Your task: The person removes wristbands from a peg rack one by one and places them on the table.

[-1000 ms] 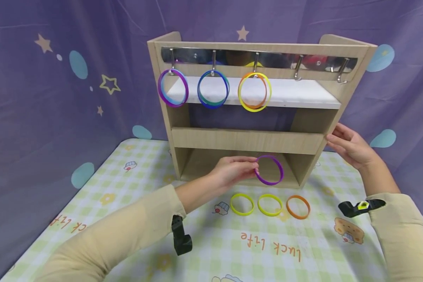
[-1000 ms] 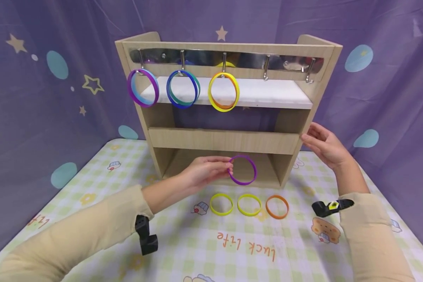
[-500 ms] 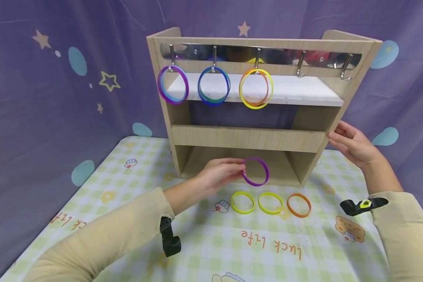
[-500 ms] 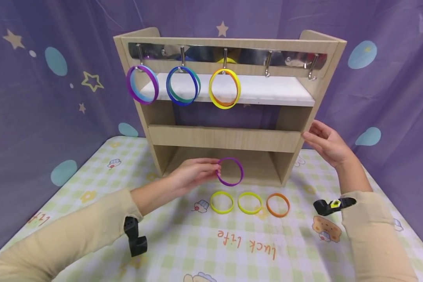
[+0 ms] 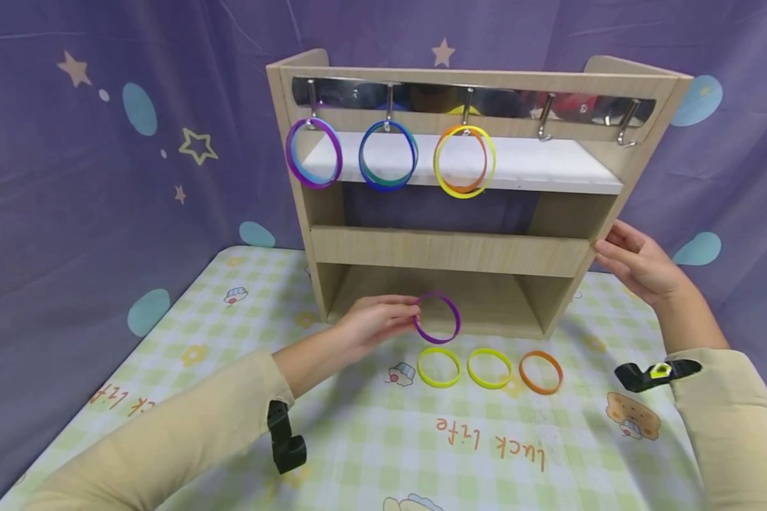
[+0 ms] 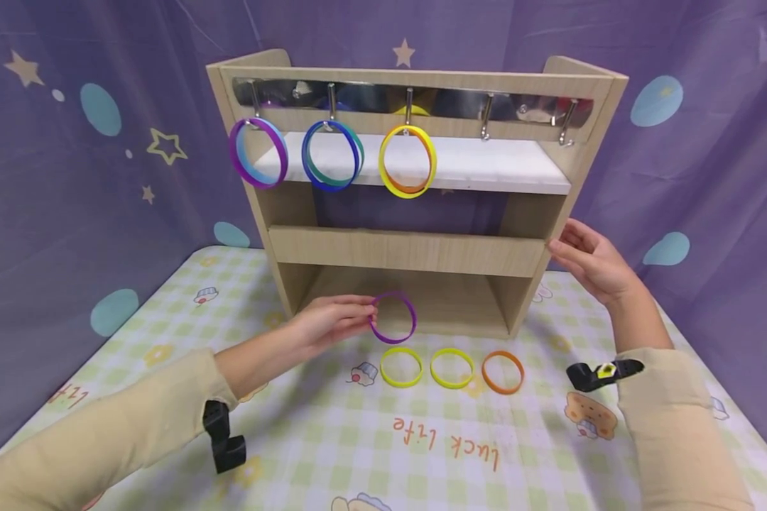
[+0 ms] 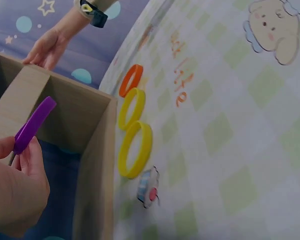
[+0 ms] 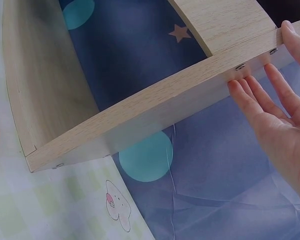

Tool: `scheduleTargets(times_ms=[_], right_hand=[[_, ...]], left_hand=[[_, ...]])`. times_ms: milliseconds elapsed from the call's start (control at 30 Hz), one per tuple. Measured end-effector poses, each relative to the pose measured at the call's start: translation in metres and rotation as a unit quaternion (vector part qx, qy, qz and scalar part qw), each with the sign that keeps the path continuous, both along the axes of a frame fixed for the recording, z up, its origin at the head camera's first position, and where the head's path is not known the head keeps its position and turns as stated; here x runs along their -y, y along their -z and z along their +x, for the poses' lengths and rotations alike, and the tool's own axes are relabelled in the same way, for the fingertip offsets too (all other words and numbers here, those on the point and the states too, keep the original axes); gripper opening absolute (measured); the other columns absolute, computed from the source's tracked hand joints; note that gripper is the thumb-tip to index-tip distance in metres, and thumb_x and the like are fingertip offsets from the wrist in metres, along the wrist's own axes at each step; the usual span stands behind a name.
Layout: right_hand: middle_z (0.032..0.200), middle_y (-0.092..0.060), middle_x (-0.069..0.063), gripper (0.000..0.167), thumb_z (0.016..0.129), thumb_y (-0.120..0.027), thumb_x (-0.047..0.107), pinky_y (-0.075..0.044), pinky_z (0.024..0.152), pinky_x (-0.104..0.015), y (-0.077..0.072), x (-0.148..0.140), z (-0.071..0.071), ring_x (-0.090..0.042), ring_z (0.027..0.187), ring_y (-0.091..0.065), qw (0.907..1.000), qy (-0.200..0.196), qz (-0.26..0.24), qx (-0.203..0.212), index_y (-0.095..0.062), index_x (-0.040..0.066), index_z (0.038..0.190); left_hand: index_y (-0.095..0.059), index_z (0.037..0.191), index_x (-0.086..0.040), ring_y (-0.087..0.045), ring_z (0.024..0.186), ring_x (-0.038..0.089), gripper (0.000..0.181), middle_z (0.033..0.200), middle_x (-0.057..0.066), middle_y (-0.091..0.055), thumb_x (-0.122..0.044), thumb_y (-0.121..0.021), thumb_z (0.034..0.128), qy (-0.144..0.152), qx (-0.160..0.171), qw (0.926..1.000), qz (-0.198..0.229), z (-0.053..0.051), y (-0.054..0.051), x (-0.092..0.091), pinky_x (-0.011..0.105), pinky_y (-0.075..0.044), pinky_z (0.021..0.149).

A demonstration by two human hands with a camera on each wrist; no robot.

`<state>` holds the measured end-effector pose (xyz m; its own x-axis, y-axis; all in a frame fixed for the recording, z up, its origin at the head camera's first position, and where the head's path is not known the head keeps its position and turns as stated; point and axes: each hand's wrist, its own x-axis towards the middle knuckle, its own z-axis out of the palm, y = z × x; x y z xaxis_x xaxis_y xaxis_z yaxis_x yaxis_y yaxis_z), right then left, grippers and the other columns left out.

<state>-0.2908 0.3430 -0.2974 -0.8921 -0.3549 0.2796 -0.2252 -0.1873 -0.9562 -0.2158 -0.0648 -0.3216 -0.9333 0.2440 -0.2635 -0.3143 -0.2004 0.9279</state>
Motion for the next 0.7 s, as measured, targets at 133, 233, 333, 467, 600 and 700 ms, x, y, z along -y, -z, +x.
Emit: scheduleTargets(times_ms=[133, 233, 333, 467, 600, 700], right_hand=[[0.125, -0.059, 0.009, 0.065, 0.097, -0.044, -0.004, -0.054, 0.089, -0.01, 0.0, 0.001, 0.0, -0.002, 0.109, -0.061, 1.0, -0.001, -0.001, -0.001, -0.011, 0.002, 0.154], [0.125, -0.059, 0.008, 0.063, 0.097, -0.043, -0.004, -0.053, 0.089, -0.011, 0.001, 0.001, 0.0, -0.002, 0.109, -0.061, 1.0, -0.004, -0.003, -0.006, -0.016, 0.004, 0.153], [0.125, -0.059, 0.007, 0.059, 0.097, -0.043, -0.005, -0.053, 0.09, -0.011, 0.001, 0.001, 0.0, -0.003, 0.109, -0.061, 0.9999, -0.005, -0.005, -0.01, -0.021, 0.005, 0.151], [0.125, -0.059, 0.007, 0.057, 0.097, -0.043, -0.005, -0.053, 0.09, -0.011, 0.001, 0.001, -0.001, -0.003, 0.11, -0.061, 0.9998, -0.009, -0.008, -0.014, -0.025, 0.006, 0.15], [0.125, -0.06, 0.007, 0.06, 0.097, -0.043, -0.005, -0.053, 0.09, -0.011, 0.001, 0.001, -0.001, -0.003, 0.11, -0.061, 0.9999, -0.009, -0.007, -0.013, -0.021, 0.005, 0.152], [0.125, -0.059, 0.008, 0.063, 0.097, -0.044, -0.005, -0.053, 0.09, -0.011, 0.001, 0.0, -0.001, -0.003, 0.11, -0.061, 0.9999, -0.008, -0.008, -0.009, -0.016, 0.004, 0.153]], left_hand=[[-0.052, 0.129, 0.011, -0.069, 0.083, 0.012, 0.039, 0.112, 0.017, -0.066, 0.006, -0.057, 0.091, -0.009, 0.003, 0.9999, -0.011, 0.001, 0.007, 0.008, 0.03, -0.058, 0.093], [-0.051, 0.13, 0.011, -0.069, 0.083, 0.012, 0.04, 0.109, 0.015, -0.067, 0.006, -0.056, 0.0912, -0.011, 0.007, 0.9998, -0.013, 0.002, 0.011, 0.015, 0.028, -0.059, 0.091], [-0.049, 0.131, 0.012, -0.069, 0.081, 0.01, 0.04, 0.097, 0.009, -0.068, 0.006, -0.055, 0.0915, -0.01, 0.011, 0.9998, -0.011, 0.002, 0.015, 0.022, 0.026, -0.06, 0.089], [-0.048, 0.131, 0.012, -0.069, 0.081, 0.01, 0.041, 0.093, 0.006, -0.07, 0.006, -0.055, 0.0913, -0.013, 0.01, 0.9997, -0.017, 0.002, 0.022, 0.032, 0.025, -0.06, 0.087], [-0.048, 0.132, 0.012, -0.07, 0.098, 0.021, 0.041, 0.119, 0.025, -0.063, 0.006, -0.054, 0.0917, -0.017, 0.014, 0.9991, -0.037, 0.001, 0.031, 0.042, 0.026, -0.059, 0.09], [-0.046, 0.132, 0.013, -0.064, 0.113, 0.03, 0.041, 0.134, 0.032, -0.051, 0.006, -0.053, 0.0922, -0.011, 0.02, 0.9983, -0.053, 0.001, 0.038, 0.047, 0.026, -0.058, 0.091]])
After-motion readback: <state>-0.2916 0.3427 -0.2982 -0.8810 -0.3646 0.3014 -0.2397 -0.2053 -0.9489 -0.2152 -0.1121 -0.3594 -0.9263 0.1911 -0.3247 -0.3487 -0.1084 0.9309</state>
